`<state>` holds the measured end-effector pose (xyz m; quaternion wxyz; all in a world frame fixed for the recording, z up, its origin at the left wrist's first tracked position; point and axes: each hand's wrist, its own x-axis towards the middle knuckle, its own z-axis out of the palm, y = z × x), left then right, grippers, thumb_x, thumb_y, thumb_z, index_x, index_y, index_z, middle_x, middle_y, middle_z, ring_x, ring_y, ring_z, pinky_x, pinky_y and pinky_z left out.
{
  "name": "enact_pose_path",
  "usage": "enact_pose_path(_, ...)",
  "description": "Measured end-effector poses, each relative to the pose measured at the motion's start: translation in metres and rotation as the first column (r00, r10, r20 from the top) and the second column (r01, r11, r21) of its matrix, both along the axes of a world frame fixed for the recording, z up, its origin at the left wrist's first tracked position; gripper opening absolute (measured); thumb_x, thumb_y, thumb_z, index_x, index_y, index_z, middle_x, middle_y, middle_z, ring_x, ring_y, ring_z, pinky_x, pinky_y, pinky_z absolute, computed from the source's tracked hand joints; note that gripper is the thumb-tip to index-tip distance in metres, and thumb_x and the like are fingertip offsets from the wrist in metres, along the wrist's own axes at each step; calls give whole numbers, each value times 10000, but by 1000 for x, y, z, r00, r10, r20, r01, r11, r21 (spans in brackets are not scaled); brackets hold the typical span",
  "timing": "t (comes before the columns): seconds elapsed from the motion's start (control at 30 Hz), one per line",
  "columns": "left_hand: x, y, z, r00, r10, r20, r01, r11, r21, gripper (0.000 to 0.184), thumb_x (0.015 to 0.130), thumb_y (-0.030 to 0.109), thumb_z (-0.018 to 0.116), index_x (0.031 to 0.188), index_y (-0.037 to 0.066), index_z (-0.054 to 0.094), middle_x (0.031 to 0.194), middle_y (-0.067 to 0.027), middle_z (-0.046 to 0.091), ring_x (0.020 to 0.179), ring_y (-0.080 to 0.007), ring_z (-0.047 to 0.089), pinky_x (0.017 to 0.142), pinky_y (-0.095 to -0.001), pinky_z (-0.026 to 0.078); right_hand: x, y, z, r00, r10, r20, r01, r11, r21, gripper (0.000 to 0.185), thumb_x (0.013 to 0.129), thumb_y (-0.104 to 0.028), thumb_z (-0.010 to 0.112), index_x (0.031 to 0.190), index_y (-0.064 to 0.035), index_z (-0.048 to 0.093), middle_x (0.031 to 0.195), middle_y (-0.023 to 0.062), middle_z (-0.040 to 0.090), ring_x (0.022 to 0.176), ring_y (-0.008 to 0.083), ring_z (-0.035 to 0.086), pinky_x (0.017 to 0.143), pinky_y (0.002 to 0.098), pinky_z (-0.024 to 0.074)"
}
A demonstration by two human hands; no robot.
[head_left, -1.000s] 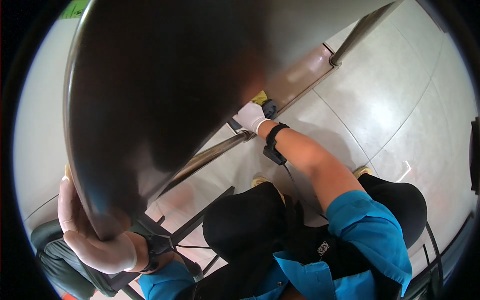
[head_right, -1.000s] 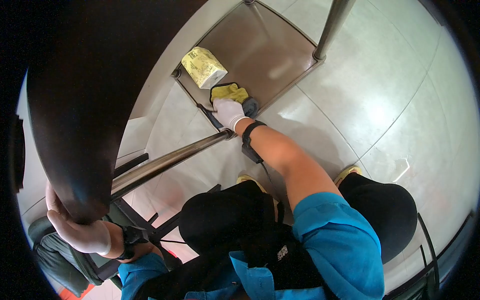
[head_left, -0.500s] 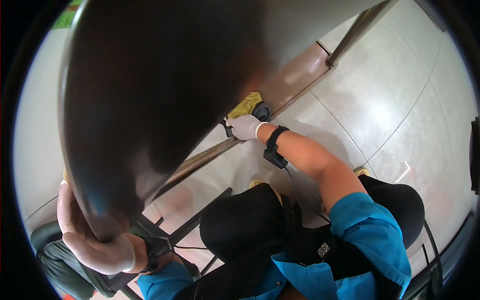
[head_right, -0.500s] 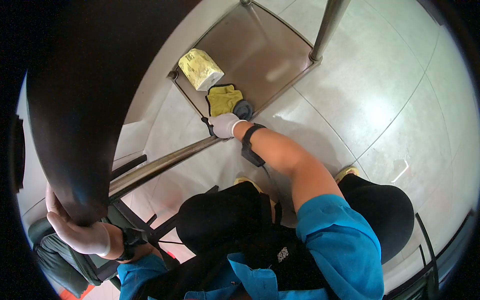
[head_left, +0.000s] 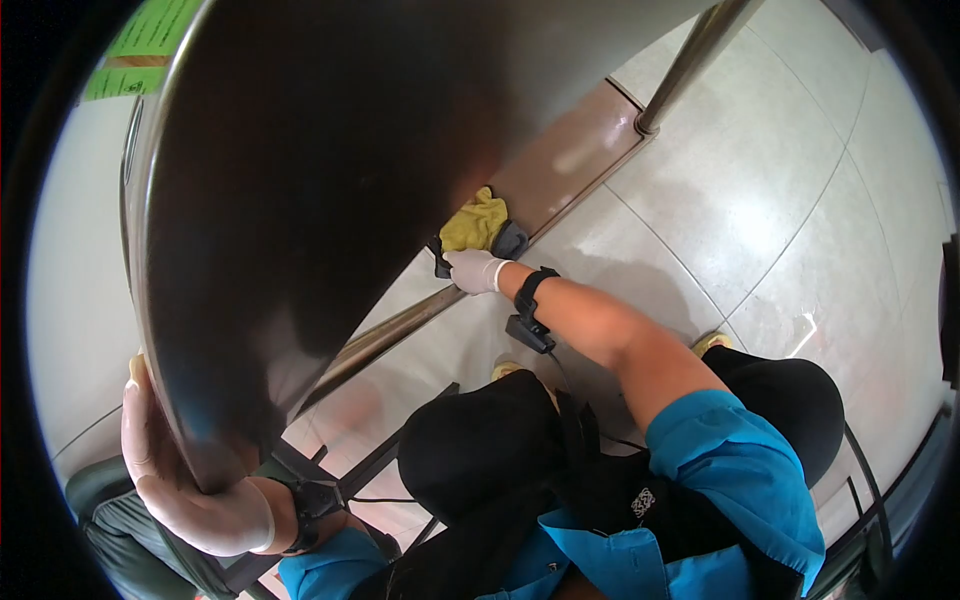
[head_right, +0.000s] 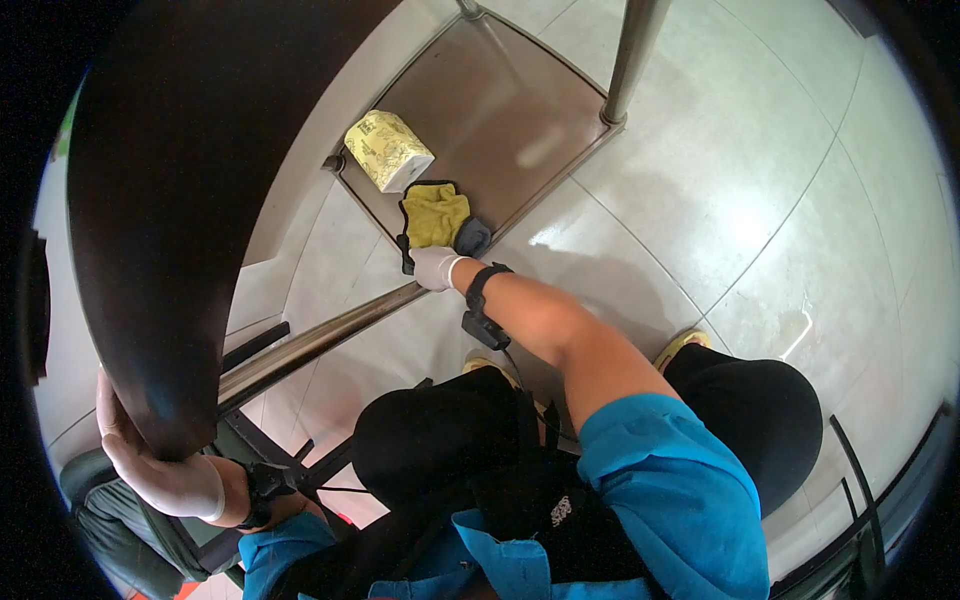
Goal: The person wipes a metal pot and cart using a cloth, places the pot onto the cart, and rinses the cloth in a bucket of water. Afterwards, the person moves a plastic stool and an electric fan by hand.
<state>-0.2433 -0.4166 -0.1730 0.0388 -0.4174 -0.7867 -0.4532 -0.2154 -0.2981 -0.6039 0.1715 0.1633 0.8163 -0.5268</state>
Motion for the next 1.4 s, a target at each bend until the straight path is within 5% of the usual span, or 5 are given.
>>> enact_pose_path(0.27, 9, 13, -2, 987, 58, -153, -68, 996, -60, 558, 983, 273, 138, 1244, -61, 502, 1193, -191, 593, 1068, -284, 614, 923, -385, 530, -24, 13, -5, 997, 19, -77, -15, 998, 55, 548, 813, -159, 510, 1335, -16, 431, 1025, 256, 631, 971, 392, 609, 835, 437, 472)
enact_pose_path(0.43, 11, 16, -1, 992, 50, -112, -55, 998, -41, 554, 985, 281, 149, 1247, -57, 501, 1169, -194, 604, 1081, -282, 605, 940, -383, 519, -6, 25, 18, 916, 397, 54, -398, 883, 249, 227, 796, -165, 573, 902, -31, 722, 997, 168, 679, 936, 327, 645, 802, 393, 498)
enact_pose_path(0.7, 8, 15, -3, 984, 67, -167, -73, 997, -34, 568, 982, 291, 136, 1254, -56, 494, 1170, -194, 604, 1083, -281, 604, 948, -393, 514, -16, 10, 8, 968, -157, -198, 192, 966, 173, 491, 798, -98, 531, 1286, -49, 494, 1038, 220, 635, 955, 358, 615, 837, 415, 478)
enact_pose_path(0.97, 3, 11, -1, 1000, -5, 14, 4, 1000, 25, 624, 968, 383, 209, 1280, -95, 462, 1206, -221, 570, 1121, -282, 572, 975, -362, 463, 3, 23, 11, 953, 300, -53, -279, 928, 247, 388, 796, -147, 508, 1170, -132, 610, 1036, 174, 656, 977, 347, 618, 852, 424, 477)
enact_pose_path(1.4, 2, 10, -1, 1000, -20, -21, 21, 999, 37, 631, 972, 363, 101, 1286, -33, 479, 1242, -182, 572, 1168, -285, 556, 978, -406, 484, 60, 45, 29, 984, 159, -76, -137, 961, 241, 345, 835, -198, 483, 1144, -156, 629, 998, 181, 653, 971, 329, 616, 850, 427, 465)
